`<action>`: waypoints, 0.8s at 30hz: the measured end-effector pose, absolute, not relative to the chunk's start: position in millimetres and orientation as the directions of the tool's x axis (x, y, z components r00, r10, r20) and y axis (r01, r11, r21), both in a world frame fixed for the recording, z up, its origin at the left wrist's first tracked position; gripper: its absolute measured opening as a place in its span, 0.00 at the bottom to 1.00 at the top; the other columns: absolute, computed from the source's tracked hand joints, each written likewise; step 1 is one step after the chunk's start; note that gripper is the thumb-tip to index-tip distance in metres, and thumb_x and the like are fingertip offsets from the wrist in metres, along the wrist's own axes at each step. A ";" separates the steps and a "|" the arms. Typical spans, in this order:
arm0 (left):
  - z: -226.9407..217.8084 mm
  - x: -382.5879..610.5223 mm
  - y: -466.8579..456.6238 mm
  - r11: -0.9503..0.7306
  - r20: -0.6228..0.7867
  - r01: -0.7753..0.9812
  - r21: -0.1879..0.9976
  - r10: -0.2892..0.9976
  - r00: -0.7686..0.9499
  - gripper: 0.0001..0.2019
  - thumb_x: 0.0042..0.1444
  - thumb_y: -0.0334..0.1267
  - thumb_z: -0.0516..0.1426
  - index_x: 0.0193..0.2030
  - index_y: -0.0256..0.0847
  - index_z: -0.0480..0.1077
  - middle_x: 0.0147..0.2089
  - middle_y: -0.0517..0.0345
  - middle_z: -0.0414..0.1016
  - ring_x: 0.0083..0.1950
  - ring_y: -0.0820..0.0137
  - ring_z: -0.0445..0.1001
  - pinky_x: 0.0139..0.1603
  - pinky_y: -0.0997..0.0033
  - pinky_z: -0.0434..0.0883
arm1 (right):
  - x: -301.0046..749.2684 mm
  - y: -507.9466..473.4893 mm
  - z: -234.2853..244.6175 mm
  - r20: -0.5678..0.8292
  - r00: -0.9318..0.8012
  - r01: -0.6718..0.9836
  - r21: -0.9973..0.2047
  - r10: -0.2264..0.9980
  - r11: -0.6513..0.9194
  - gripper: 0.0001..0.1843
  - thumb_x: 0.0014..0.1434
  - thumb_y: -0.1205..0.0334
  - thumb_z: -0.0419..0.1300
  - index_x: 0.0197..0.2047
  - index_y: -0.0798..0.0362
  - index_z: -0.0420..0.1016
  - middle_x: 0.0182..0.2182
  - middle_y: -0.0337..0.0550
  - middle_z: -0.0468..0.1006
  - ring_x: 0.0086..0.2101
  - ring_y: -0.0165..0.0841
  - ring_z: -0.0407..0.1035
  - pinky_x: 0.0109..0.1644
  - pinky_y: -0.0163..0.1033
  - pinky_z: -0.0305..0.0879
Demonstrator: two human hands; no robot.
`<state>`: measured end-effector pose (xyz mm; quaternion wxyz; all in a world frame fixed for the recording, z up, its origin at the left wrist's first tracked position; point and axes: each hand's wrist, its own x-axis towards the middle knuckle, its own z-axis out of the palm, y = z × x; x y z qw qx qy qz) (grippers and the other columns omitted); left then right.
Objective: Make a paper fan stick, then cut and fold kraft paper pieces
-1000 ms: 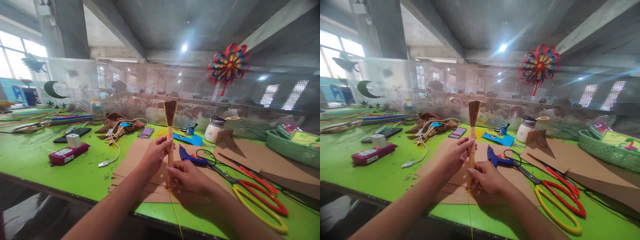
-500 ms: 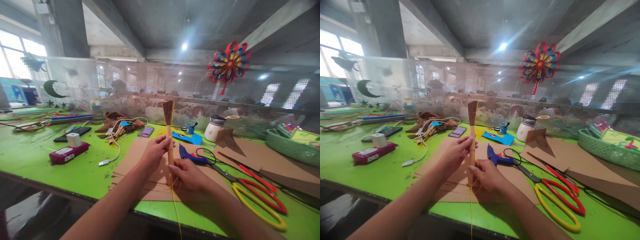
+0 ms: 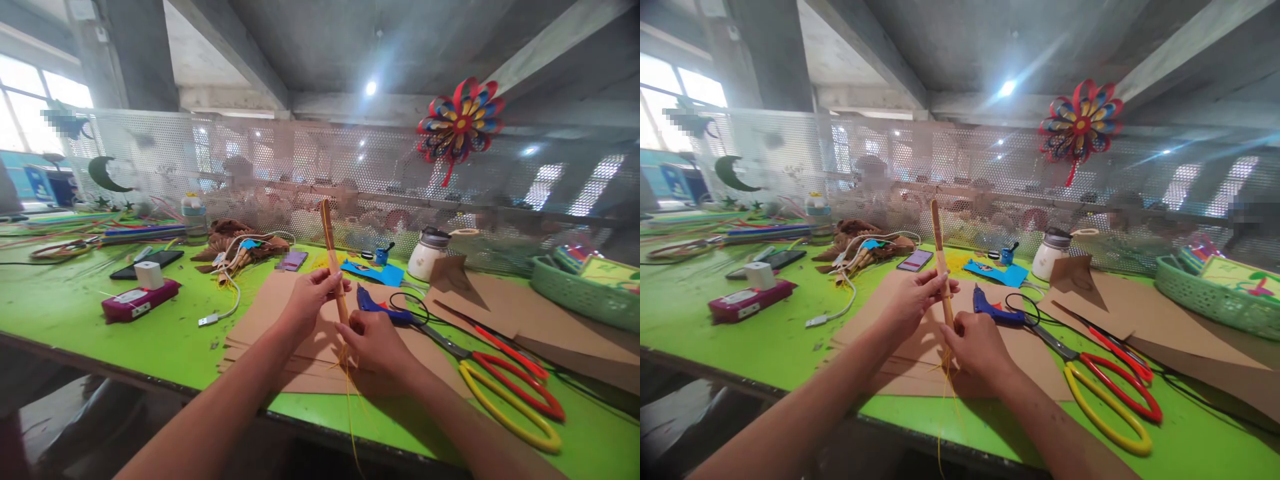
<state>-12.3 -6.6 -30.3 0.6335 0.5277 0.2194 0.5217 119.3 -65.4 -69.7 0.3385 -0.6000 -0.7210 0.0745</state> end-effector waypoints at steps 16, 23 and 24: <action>-30.2 -13.6 -4.0 0.059 0.179 -0.484 0.873 0.885 0.431 0.05 0.57 0.29 0.53 0.34 0.31 0.70 0.30 0.48 0.75 0.31 0.69 0.76 0.37 0.68 0.74 | 121.9 -73.3 -52.0 0.308 -0.166 0.781 -0.539 0.937 0.316 0.19 0.56 0.54 0.55 0.18 0.55 0.66 0.16 0.36 0.65 0.20 0.26 0.55 0.24 0.34 0.48; -31.5 -13.6 -1.2 0.060 0.161 -0.514 0.856 0.913 0.374 0.06 0.58 0.28 0.51 0.36 0.31 0.70 0.27 0.51 0.74 0.29 0.71 0.75 0.36 0.71 0.73 | 129.8 -75.2 -49.7 0.342 -0.299 0.792 -0.432 0.891 0.432 0.18 0.60 0.59 0.50 0.22 0.55 0.71 0.17 0.38 0.69 0.20 0.26 0.57 0.24 0.34 0.47; -31.4 -13.4 -1.0 0.070 0.147 -0.513 0.855 0.917 0.370 0.07 0.59 0.28 0.51 0.36 0.31 0.70 0.27 0.51 0.74 0.29 0.71 0.75 0.35 0.72 0.73 | 130.8 -75.0 -50.2 0.350 -0.305 0.799 -0.412 0.886 0.438 0.18 0.60 0.60 0.50 0.22 0.54 0.71 0.17 0.38 0.69 0.19 0.26 0.57 0.24 0.34 0.47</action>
